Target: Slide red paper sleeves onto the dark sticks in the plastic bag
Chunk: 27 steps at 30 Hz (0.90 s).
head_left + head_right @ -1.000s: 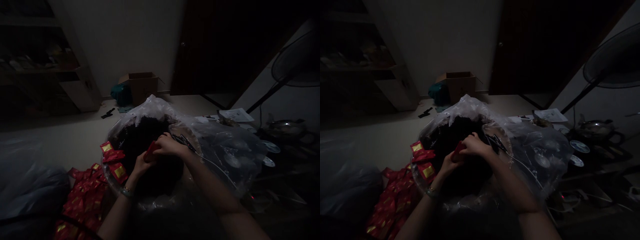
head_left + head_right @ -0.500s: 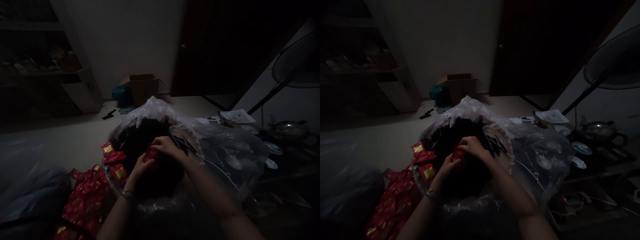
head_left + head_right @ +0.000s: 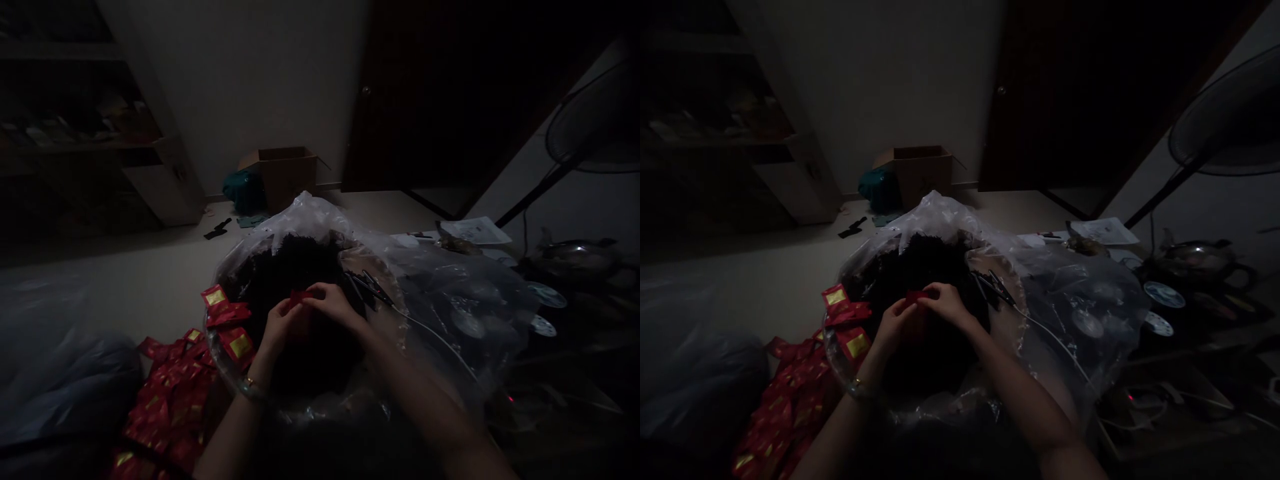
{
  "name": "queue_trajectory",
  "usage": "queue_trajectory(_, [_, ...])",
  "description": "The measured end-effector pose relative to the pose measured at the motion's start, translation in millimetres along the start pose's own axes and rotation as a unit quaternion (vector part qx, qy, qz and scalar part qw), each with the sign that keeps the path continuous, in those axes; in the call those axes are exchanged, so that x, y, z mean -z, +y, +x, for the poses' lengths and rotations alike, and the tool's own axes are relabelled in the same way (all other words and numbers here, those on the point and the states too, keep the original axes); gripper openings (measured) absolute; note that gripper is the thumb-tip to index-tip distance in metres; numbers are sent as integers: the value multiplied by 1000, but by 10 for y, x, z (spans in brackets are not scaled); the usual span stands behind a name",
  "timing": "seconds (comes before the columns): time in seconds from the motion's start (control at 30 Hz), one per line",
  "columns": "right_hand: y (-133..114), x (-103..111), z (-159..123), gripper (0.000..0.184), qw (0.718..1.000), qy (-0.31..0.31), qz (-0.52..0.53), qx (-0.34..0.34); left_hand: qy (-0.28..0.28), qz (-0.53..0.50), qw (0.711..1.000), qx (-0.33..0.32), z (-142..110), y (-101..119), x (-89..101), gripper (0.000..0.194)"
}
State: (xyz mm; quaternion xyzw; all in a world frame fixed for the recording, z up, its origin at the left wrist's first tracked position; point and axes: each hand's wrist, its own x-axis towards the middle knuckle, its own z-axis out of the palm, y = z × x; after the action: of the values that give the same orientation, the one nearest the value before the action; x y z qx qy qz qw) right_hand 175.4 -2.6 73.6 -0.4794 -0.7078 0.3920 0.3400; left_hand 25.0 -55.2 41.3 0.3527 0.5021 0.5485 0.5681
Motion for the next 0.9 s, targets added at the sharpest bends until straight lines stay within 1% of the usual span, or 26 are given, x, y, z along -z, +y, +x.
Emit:
queue_trajectory(0.03, [11,-5,-16,19,1000,-9,11,-13,15,7,1000,-7,-12,10,-6,47])
queue_trajectory(0.1, [16,-2,-41,14,999,-15,34,-33,40,18,999,-21,-28,36,-13,43])
queue_trajectory(0.2, [10,6,-53,18,996,-17,63,-61,55,28,997,-34,-34,78,-16,40])
queue_trajectory(0.3, [30,-8,-43,26,992,-33,97,-80,53,21,998,-25,-28,91,-13,39])
queue_trajectory(0.37, [60,-29,-38,29,990,-47,105,-76,42,20,999,-15,-31,76,-12,40])
queue_trajectory(0.43, [92,-56,-43,27,992,-49,96,-68,16,20,1000,-2,-44,50,-14,41])
queue_trajectory(0.53, [131,-106,-69,23,995,-30,75,-62,-66,11,996,51,-77,9,-26,48])
queue_trajectory(0.6, [155,-140,-82,24,995,-22,70,-63,-105,6,990,94,-92,-14,-39,53])
queue_trajectory(0.63, [171,-149,-81,24,995,-27,71,-67,-109,1,988,109,-93,-23,-46,55])
queue_trajectory(0.7, [214,-130,-55,27,994,-37,70,-73,-92,-9,988,119,-84,-40,-59,55])
queue_trajectory(0.73, [245,-92,-29,28,995,-30,60,-71,-80,-13,989,120,-74,-49,-62,56])
queue_trajectory(0.77, [285,-32,4,28,997,-9,36,-62,-68,-14,991,118,-62,-57,-63,55])
queue_trajectory(0.83, [398,153,81,29,995,72,-54,-35,-47,-12,993,112,-36,-75,-57,54])
queue_trajectory(0.87, [473,267,116,31,985,120,-121,-27,-40,-13,993,109,-24,-83,-52,54])
queue_trajectory(0.9, [562,386,146,35,968,157,-190,-37,-35,-14,994,106,-14,-91,-45,53])
